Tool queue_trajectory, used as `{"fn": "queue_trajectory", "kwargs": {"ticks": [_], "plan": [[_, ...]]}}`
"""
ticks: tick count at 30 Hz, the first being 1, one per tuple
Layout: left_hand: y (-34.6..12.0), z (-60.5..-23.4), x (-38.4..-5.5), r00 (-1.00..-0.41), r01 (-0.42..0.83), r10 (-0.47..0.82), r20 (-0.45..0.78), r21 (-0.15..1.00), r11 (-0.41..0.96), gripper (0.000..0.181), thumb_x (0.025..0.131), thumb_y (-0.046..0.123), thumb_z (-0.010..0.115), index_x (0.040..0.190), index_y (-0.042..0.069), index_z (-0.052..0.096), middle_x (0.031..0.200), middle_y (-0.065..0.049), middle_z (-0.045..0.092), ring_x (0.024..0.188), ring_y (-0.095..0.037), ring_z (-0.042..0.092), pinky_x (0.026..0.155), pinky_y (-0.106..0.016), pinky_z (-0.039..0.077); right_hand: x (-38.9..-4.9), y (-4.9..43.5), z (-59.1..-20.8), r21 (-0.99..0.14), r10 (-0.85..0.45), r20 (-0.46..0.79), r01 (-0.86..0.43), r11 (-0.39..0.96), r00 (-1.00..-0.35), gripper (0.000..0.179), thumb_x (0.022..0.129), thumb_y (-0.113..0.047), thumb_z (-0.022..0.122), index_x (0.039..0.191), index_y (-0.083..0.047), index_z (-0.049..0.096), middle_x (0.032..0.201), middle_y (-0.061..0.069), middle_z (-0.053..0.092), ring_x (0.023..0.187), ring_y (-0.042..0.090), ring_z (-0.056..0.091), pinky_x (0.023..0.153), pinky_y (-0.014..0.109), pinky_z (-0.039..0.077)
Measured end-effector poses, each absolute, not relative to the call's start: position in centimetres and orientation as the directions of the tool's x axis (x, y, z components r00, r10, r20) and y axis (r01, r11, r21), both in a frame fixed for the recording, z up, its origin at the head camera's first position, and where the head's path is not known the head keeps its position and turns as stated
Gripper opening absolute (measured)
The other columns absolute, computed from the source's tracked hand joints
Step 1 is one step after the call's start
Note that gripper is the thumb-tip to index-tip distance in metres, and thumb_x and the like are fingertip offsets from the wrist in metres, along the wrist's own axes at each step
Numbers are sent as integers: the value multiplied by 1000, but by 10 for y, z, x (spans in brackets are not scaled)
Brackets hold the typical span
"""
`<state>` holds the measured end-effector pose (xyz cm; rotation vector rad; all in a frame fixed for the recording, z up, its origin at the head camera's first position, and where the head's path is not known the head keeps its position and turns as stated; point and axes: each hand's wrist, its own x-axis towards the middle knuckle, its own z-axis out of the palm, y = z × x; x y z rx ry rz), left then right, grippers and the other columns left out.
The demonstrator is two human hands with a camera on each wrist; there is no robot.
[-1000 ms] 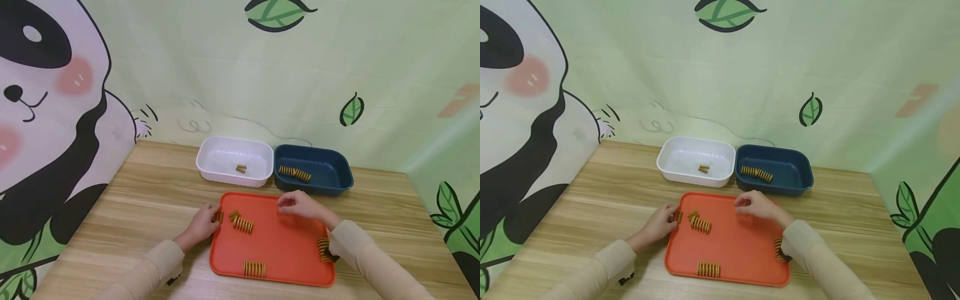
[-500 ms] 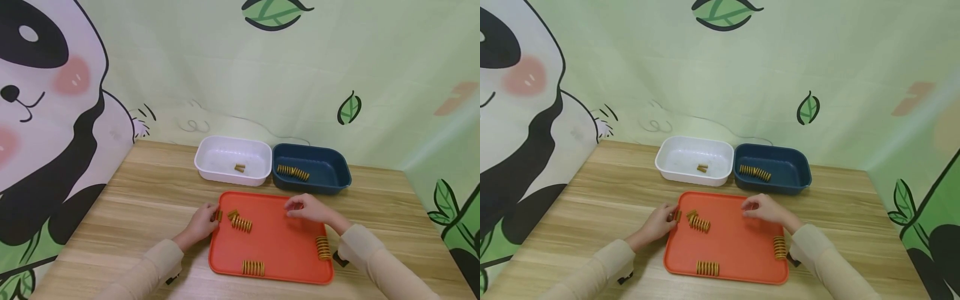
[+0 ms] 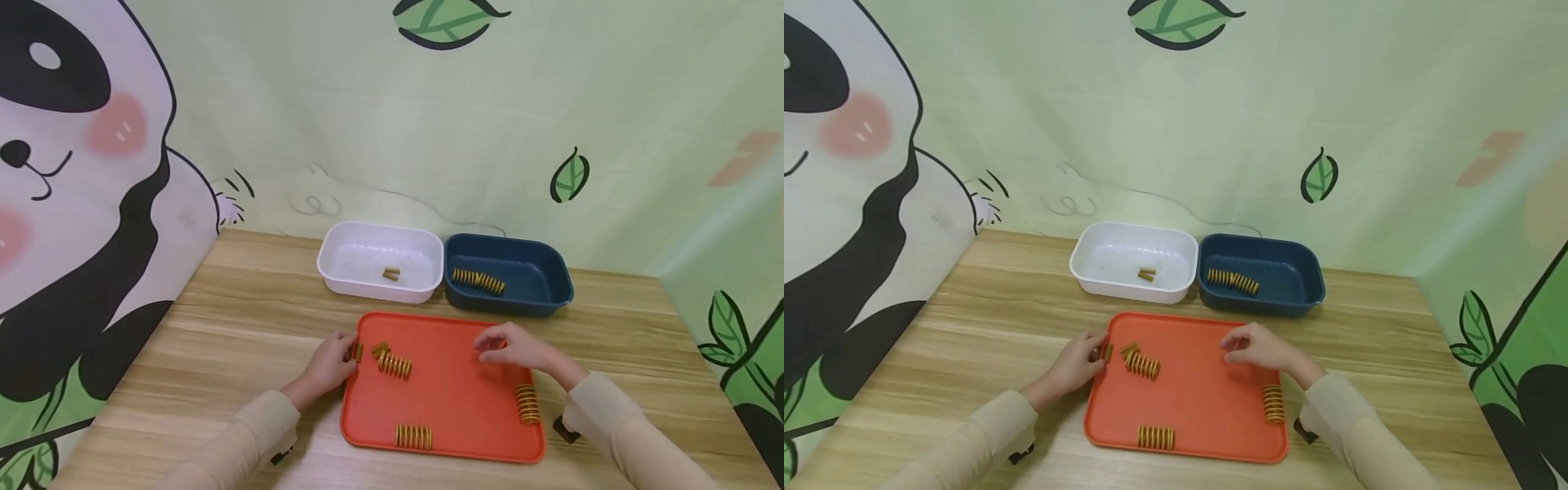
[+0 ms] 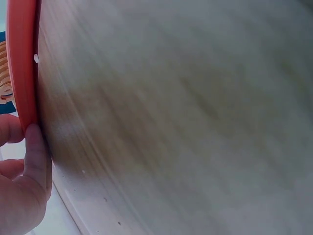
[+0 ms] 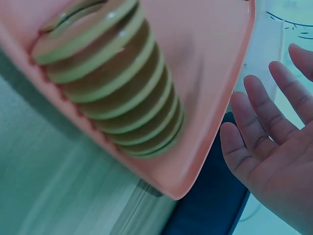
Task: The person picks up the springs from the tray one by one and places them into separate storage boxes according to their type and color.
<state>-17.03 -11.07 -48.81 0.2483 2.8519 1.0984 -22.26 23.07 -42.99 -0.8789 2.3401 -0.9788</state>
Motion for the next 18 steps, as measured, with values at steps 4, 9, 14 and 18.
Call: {"fn": "queue_trajectory", "kwargs": {"ticks": [4,9,14,18], "plan": [[-111,-488,-170,-984,123,177,-11,673,729,52,73,-2,60,122,-10,47,102,-15,52,73,-16,47,61,-24,41,-221,235,-431,-762,-702,-186,-350,544,-688,29,80,-18,62,100,4,62,96,17,64,79,7,55,74,25,46],[-110,-487,-170,-984,120,178,-16,678,725,53,73,-2,60,123,-10,46,104,-16,52,74,-16,48,61,-24,42,-218,240,-435,-771,-696,-201,-327,547,-689,30,79,-18,63,101,3,62,98,17,64,81,8,55,74,24,46],[-110,-488,-171,-984,125,178,-9,679,724,53,72,-2,61,123,-10,46,103,-16,52,75,-17,49,62,-25,43,-216,245,-439,-772,-698,-197,-329,543,-689,31,80,-18,63,102,3,61,99,16,64,90,20,57,78,26,46],[-111,-489,-171,-984,125,176,-8,672,730,53,73,-2,61,123,-9,46,104,-16,52,75,-16,48,63,-25,42,-214,249,-442,-782,-699,-194,-321,534,-688,31,80,-18,62,103,4,61,100,17,63,93,26,56,78,25,46]]}}
